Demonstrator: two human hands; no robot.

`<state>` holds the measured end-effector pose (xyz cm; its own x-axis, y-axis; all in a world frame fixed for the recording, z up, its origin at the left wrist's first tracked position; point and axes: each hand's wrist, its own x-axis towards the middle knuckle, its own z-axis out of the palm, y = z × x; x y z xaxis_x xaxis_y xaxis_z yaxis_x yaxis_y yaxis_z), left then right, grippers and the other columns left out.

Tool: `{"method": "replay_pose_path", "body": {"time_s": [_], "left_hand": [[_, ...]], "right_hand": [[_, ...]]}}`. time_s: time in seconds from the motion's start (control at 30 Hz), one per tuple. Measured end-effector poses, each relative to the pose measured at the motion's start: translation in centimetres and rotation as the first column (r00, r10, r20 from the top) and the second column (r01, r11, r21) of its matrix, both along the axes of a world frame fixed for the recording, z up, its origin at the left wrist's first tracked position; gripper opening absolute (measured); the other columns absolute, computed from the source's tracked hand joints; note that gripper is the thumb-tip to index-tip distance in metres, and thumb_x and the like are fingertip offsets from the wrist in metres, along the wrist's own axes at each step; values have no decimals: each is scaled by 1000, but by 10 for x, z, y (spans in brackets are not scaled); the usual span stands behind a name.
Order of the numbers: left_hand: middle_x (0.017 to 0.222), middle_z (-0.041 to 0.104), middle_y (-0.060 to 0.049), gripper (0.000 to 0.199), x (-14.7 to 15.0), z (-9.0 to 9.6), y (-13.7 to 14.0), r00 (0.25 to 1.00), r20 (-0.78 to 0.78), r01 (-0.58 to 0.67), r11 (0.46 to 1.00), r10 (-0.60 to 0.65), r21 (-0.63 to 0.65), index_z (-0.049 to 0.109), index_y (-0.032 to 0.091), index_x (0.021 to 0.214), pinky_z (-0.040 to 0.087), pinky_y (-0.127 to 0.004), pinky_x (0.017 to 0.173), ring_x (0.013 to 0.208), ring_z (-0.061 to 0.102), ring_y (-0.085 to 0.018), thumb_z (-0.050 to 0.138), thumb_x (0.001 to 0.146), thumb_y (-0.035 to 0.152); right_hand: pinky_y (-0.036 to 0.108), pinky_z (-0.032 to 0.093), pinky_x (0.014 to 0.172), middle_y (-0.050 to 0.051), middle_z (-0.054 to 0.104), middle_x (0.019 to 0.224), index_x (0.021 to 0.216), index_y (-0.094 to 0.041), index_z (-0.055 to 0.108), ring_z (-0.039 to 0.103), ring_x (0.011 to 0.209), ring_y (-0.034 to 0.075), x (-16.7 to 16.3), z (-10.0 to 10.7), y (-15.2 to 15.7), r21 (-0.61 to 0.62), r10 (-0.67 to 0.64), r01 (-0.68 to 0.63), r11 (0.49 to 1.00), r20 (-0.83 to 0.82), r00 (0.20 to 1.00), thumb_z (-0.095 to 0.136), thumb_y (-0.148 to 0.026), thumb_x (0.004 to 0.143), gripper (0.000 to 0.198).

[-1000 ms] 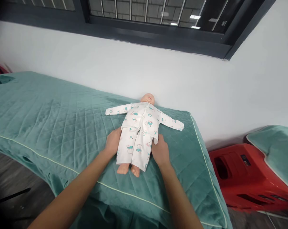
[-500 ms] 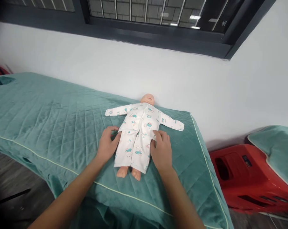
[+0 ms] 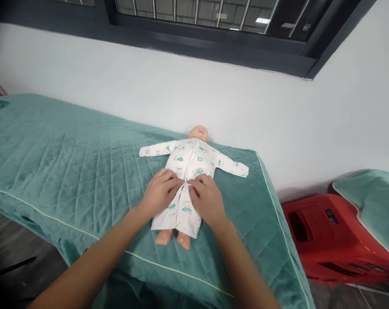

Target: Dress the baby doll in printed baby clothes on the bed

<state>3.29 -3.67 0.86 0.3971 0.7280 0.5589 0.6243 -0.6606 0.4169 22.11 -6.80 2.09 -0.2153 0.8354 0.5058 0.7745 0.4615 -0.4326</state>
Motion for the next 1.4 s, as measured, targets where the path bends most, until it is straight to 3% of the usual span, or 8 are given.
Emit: {"method": "replay_pose_path", "body": {"time_s": [0.23,0.4,0.6,0.73,0.9,1.1,1.27,1.4], "left_hand": [[111,63,-8,24,-27,-33,-73,964,260,-15,987,57,-160,68,23,109,49,-36,94,106,57,-20,47,98,21],[125,57,-8,33,-44,-59,-126,961,211,-98,932,180,-349,58,26,124,47,-40,101,118,54,-22,47,94,16],[102,62,-6,14,-33,-58,-122,942,179,-200,903,284,-381,60,21,99,47,-42,88,98,57,-23,48,95,20],[87,62,-3,15,-29,-54,-115,947,121,-237,901,298,-364,61,21,90,45,-39,80,86,56,-22,47,94,18],[85,61,-2,13,-37,-46,-119,933,208,-214,918,293,-335,61,20,90,46,-32,74,84,56,-19,48,95,21],[83,61,0,9,-50,-32,-135,932,239,-235,956,273,-175,61,21,94,46,-28,73,82,57,-15,52,95,22],[85,60,0,13,-48,-48,-143,943,192,-248,958,272,-142,60,22,101,46,-28,73,83,56,-16,51,94,15],[96,61,-3,20,-40,-49,-151,950,169,-247,962,264,-113,59,22,109,48,-33,82,92,58,-18,49,94,13]], "right_hand": [[43,49,96,7,61,119,112,-26,64,56,112,25,4,4,-57,-94,50,-57,994,-80,996,57,-24,94,19],[39,48,93,4,63,118,112,-25,61,56,113,23,-24,11,-101,-314,99,-94,945,-2,995,59,-12,89,27],[43,42,80,6,66,102,99,-22,62,56,98,28,-61,-4,-104,-195,-105,169,966,303,947,58,-8,89,18],[41,38,78,5,65,91,89,-21,61,54,90,26,-68,-18,-96,-104,-174,218,970,328,929,61,-8,88,13],[38,35,77,3,66,92,90,-22,61,53,89,23,-64,-18,-97,-72,-141,158,985,195,971,56,-6,89,17],[40,36,86,3,63,88,85,-21,58,53,89,22,-64,-12,-115,-26,-29,31,999,69,997,52,-9,90,14],[42,38,92,3,65,92,90,-21,61,55,93,22,-66,-20,-121,-62,-15,17,998,28,999,51,-6,91,18],[38,43,94,4,65,107,104,-24,61,56,106,21,-46,-25,-125,-93,-20,-1,996,-224,974,50,-15,96,17]]}}
